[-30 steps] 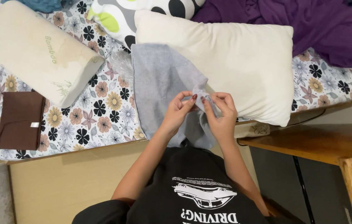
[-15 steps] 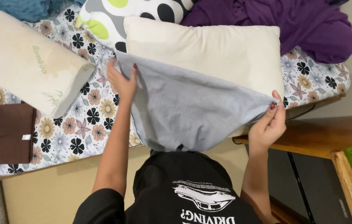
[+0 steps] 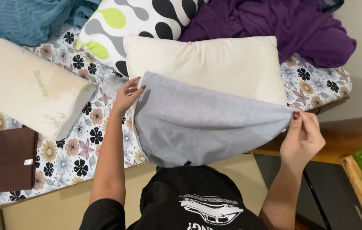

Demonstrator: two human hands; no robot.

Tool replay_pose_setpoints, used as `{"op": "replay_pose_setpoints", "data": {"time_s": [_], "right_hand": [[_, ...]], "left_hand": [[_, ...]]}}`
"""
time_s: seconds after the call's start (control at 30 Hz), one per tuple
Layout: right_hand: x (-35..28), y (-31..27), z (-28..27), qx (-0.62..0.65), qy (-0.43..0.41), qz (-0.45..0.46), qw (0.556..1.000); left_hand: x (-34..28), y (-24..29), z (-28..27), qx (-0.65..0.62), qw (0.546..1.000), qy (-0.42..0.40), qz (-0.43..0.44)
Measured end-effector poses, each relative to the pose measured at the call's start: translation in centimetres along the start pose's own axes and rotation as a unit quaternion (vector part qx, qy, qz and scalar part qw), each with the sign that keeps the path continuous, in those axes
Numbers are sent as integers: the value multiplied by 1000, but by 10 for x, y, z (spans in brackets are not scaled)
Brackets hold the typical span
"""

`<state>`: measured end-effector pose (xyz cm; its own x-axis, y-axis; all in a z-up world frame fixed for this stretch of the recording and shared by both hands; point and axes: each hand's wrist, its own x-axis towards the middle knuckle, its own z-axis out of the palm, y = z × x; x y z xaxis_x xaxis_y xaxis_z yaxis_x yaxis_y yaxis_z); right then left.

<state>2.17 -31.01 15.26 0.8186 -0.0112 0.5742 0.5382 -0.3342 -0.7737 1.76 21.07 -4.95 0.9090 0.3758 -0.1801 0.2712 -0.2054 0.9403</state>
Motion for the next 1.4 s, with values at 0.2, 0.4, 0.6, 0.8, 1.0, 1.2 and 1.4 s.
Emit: {"op": "replay_pose_setpoints", "data": {"time_s": [0.2, 0.4, 0.6, 0.8, 1.0, 1.2, 1.4], "right_hand": [[11, -22, 6, 150, -33, 90, 984], [14, -14, 5, 183, -56, 122, 974], [20, -5, -11, 65, -51, 119, 989], [13, 2, -39, -110, -93, 16, 989], [-8, 60, -53, 133, -41, 129, 982], [4, 50, 0, 175, -10, 246, 953], [3, 16, 74, 181, -110, 232, 949]], "left_hand": [[17, -8, 15, 56, 996, 34, 58], [11, 10, 37, 209, 975, 71, 18], [15, -27, 55, 235, 961, 0, 148], [-48, 12, -8, 19, 1000, 9, -7], [-113, 30, -53, -203, 977, 59, 32], [-116, 77, -37, -188, 958, 185, 114], [-132, 164, 45, -9, 960, 153, 235]]}}
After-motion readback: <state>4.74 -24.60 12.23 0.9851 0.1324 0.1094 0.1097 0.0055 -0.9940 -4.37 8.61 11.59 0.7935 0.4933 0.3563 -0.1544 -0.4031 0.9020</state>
